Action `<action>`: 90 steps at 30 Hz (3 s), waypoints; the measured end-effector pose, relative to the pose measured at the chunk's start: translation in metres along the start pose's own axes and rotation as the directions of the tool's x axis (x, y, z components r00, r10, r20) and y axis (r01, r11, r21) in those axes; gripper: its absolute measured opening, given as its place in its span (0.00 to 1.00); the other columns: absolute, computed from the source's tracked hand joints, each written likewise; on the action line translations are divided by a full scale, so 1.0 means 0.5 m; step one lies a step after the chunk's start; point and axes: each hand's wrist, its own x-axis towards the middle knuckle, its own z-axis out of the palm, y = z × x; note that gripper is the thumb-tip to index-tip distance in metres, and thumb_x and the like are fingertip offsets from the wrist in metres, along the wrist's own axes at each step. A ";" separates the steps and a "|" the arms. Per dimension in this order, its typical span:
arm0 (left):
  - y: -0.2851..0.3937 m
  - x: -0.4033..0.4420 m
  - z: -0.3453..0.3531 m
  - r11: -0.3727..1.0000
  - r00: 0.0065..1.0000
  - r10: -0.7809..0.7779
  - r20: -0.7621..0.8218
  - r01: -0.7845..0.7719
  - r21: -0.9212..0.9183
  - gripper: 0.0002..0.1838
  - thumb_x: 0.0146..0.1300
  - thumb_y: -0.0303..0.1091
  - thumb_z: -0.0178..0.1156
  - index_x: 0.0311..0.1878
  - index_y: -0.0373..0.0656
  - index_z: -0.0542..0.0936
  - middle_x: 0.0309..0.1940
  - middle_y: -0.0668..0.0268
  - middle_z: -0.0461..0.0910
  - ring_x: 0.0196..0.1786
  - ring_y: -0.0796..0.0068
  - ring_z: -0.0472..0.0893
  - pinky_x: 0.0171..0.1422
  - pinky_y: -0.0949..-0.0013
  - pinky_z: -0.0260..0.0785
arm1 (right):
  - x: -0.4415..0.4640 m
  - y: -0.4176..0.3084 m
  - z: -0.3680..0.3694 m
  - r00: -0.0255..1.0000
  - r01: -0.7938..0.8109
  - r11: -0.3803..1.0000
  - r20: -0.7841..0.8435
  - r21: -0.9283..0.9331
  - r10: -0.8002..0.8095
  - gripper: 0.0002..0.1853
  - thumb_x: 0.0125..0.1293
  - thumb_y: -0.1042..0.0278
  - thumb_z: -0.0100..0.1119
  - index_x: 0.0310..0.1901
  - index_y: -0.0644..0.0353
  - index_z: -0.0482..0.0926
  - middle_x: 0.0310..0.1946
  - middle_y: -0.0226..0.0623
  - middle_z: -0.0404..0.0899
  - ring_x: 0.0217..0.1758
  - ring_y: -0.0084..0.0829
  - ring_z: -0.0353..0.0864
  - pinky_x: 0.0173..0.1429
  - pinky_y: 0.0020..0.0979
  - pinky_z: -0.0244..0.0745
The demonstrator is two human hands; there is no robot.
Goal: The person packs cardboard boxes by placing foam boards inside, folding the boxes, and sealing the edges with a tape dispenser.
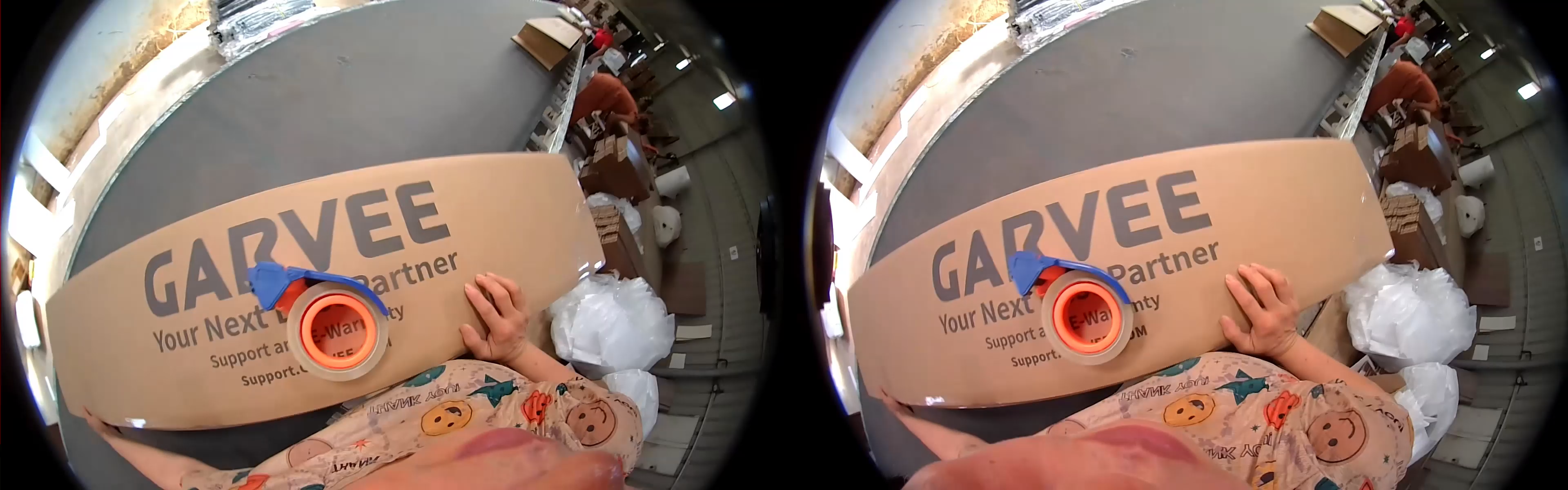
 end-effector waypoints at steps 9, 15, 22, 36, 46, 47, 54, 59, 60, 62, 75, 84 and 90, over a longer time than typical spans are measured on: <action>-0.126 -0.643 -0.066 0.988 0.942 0.135 -0.306 -0.104 0.116 0.38 0.68 0.62 0.39 0.70 0.41 0.59 0.65 0.57 0.67 0.62 0.61 0.71 0.67 0.60 0.61 | 0.275 0.284 0.169 0.863 0.361 0.918 -0.433 0.166 -0.262 0.09 0.58 0.74 0.47 0.35 0.64 0.78 0.32 0.42 0.80 0.34 0.43 0.78 0.39 0.41 0.72; -0.262 -1.223 -0.011 0.992 0.850 0.124 -0.511 -0.090 0.091 0.34 0.70 0.59 0.43 0.67 0.39 0.64 0.61 0.60 0.71 0.59 0.66 0.73 0.64 0.61 0.62 | 0.579 0.453 0.313 0.903 0.093 0.949 -0.376 -0.301 -0.208 0.16 0.68 0.58 0.42 0.45 0.54 0.79 0.49 0.33 0.79 0.56 0.36 0.73 0.57 0.39 0.66; -0.330 -1.628 0.071 0.987 0.959 -0.052 -0.279 0.091 0.129 0.30 0.69 0.57 0.46 0.55 0.38 0.75 0.48 0.59 0.80 0.53 0.66 0.79 0.56 0.64 0.70 | 0.765 0.256 0.278 0.981 0.181 0.873 -0.018 0.452 -0.194 0.18 0.67 0.57 0.45 0.48 0.58 0.79 0.48 0.37 0.79 0.56 0.30 0.74 0.56 0.34 0.68; -0.310 -1.031 -0.065 0.965 0.974 0.118 -0.193 -0.067 0.255 0.51 0.57 0.76 0.42 0.72 0.42 0.57 0.74 0.55 0.48 0.73 0.60 0.52 0.75 0.60 0.43 | 0.267 -0.222 0.123 0.840 -0.190 0.350 0.336 0.917 -0.426 0.27 0.70 0.57 0.53 0.65 0.61 0.63 0.41 0.35 0.74 0.40 0.23 0.73 0.46 0.27 0.72; -0.238 -0.925 -0.108 0.917 0.969 0.245 -0.026 -0.223 0.329 0.36 0.63 0.64 0.48 0.64 0.45 0.67 0.61 0.55 0.69 0.67 0.58 0.64 0.71 0.64 0.54 | -0.500 -0.786 -0.075 0.741 0.628 0.703 0.020 0.333 -0.671 0.44 0.50 0.58 0.68 0.66 0.67 0.59 0.68 0.54 0.57 0.72 0.52 0.53 0.71 0.50 0.51; -0.188 -0.918 -0.128 0.891 0.963 0.224 0.149 -0.265 0.368 0.36 0.60 0.63 0.51 0.62 0.45 0.69 0.59 0.55 0.71 0.65 0.58 0.67 0.69 0.64 0.57 | -0.504 -0.786 -0.057 0.754 0.619 0.721 0.020 0.313 -0.656 0.44 0.49 0.60 0.69 0.66 0.67 0.60 0.67 0.53 0.57 0.71 0.53 0.54 0.71 0.50 0.52; -0.211 -0.879 -0.137 0.899 0.927 0.250 0.279 -0.329 0.287 0.32 0.56 0.57 0.56 0.56 0.43 0.73 0.52 0.55 0.77 0.58 0.58 0.74 0.61 0.61 0.65 | -0.523 -0.786 -0.086 0.743 0.640 0.725 0.034 0.256 -0.668 0.41 0.52 0.64 0.67 0.67 0.65 0.59 0.67 0.52 0.57 0.72 0.50 0.54 0.71 0.47 0.53; -0.271 -1.012 -0.178 0.860 0.899 0.291 0.328 -0.396 0.321 0.29 0.58 0.55 0.54 0.56 0.43 0.73 0.52 0.56 0.76 0.59 0.57 0.73 0.61 0.60 0.64 | -0.588 -0.694 -0.137 0.772 0.579 0.790 0.178 0.200 -0.611 0.48 0.46 0.65 0.71 0.69 0.63 0.56 0.69 0.51 0.55 0.73 0.51 0.50 0.74 0.45 0.49; -0.302 -1.054 -0.183 0.821 0.869 0.386 0.310 -0.477 0.315 0.29 0.60 0.54 0.53 0.56 0.42 0.72 0.52 0.55 0.75 0.58 0.56 0.72 0.62 0.59 0.64 | -0.611 -0.661 -0.151 0.795 0.543 0.823 0.214 0.167 -0.568 0.51 0.42 0.66 0.73 0.69 0.62 0.55 0.69 0.52 0.54 0.73 0.52 0.49 0.74 0.45 0.47; -0.363 -1.158 -0.189 0.723 0.788 0.522 0.325 -0.612 0.321 0.29 0.62 0.53 0.53 0.57 0.39 0.70 0.51 0.53 0.73 0.57 0.53 0.71 0.62 0.58 0.64 | -0.658 -0.608 -0.198 0.832 0.459 0.884 0.307 0.087 -0.462 0.55 0.38 0.67 0.75 0.70 0.62 0.52 0.69 0.54 0.53 0.73 0.53 0.48 0.74 0.45 0.47; -0.418 -1.314 -0.179 -0.469 -0.125 0.467 0.875 -0.874 0.125 0.38 0.49 0.41 0.63 0.66 0.48 0.63 0.66 0.55 0.60 0.71 0.55 0.56 0.74 0.45 0.43 | -0.747 -0.492 -0.120 0.896 0.445 0.893 0.051 -0.066 -0.442 0.34 0.54 0.76 0.53 0.66 0.65 0.59 0.67 0.50 0.58 0.73 0.50 0.52 0.75 0.46 0.47; -0.407 -1.255 -0.223 -0.404 -0.015 0.468 0.883 -0.893 0.198 0.58 0.28 0.51 0.75 0.68 0.48 0.59 0.68 0.60 0.57 0.72 0.59 0.54 0.73 0.48 0.42 | -1.035 -0.658 -0.022 0.989 0.147 0.767 -0.115 0.625 -0.096 0.30 0.52 0.65 0.67 0.57 0.62 0.70 0.53 0.48 0.74 0.52 0.51 0.76 0.59 0.44 0.72; -0.432 -1.225 -0.242 -0.474 -0.139 0.498 0.856 -0.870 0.135 0.59 0.27 0.54 0.75 0.67 0.44 0.58 0.67 0.57 0.57 0.71 0.58 0.55 0.71 0.46 0.44 | -1.139 -0.733 0.151 0.625 -0.483 -0.866 0.744 0.133 -0.234 0.27 0.63 0.51 0.60 0.57 0.62 0.71 0.47 0.36 0.78 0.40 0.29 0.82 0.42 0.34 0.81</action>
